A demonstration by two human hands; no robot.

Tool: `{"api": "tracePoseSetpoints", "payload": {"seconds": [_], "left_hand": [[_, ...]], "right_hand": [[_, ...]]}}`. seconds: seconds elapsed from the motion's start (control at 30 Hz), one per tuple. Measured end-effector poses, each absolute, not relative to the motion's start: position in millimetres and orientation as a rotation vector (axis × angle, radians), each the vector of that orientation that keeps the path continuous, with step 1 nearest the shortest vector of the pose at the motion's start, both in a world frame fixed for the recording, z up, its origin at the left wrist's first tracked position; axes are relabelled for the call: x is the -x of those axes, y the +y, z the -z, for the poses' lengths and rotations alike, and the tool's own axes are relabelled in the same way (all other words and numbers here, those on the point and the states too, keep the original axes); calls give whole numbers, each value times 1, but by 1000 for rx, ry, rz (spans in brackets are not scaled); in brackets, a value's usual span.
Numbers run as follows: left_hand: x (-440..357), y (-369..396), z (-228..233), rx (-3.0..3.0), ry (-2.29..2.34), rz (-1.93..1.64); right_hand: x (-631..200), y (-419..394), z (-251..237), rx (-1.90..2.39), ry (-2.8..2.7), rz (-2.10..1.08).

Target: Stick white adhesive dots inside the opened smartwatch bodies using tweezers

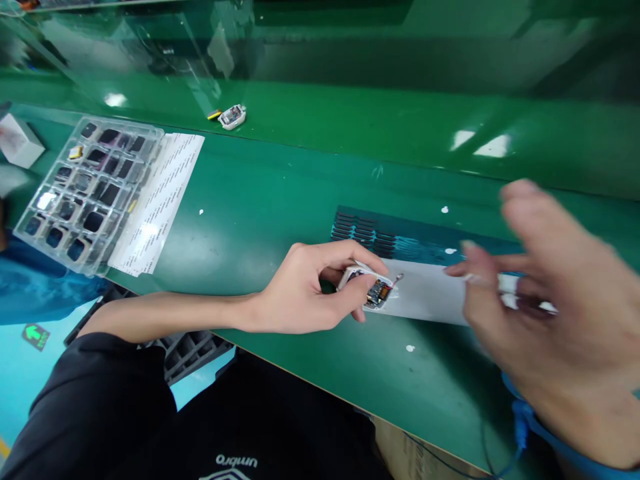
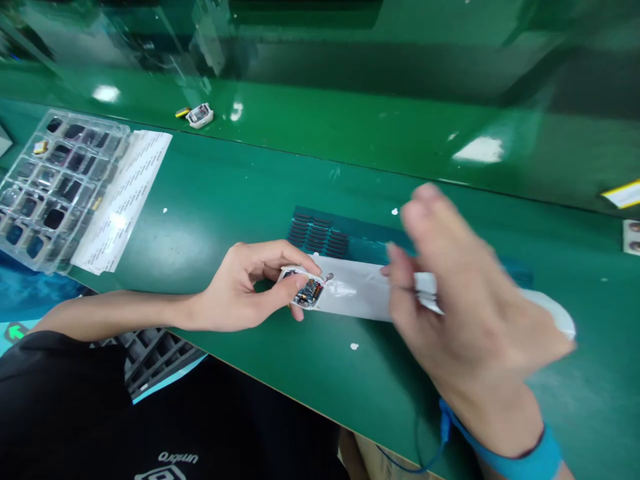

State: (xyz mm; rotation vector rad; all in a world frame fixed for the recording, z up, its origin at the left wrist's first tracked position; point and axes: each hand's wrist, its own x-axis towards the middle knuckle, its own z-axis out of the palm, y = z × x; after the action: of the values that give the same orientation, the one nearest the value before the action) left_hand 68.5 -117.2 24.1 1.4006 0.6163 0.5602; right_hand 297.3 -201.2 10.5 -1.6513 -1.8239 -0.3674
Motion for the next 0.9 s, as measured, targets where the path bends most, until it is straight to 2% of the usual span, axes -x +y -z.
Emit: {"api": "tracePoseSetpoints", "payload": {"seconds": [0.07,0.23,0.57,0.73,0.9], "left_hand": [[-69,-117,-22,-1365,619,-562],[-69,-116,-22,-1324,612,-554],[-71,-120,-19,-1418,646,-592],[-72,-126,-18,-1504,663,-649],[-73,-129,-18,-1632,695,-738]], "right_hand": [[-289,-204,-15,1480,-2018,439],[-280,-215,-22,1372,-2251,296],[-269,-221,-27,1417,-2265,205],[-261,-218,-21,1390,-2165,376],[-256,-217,-20,1439,-2156,359]]}}
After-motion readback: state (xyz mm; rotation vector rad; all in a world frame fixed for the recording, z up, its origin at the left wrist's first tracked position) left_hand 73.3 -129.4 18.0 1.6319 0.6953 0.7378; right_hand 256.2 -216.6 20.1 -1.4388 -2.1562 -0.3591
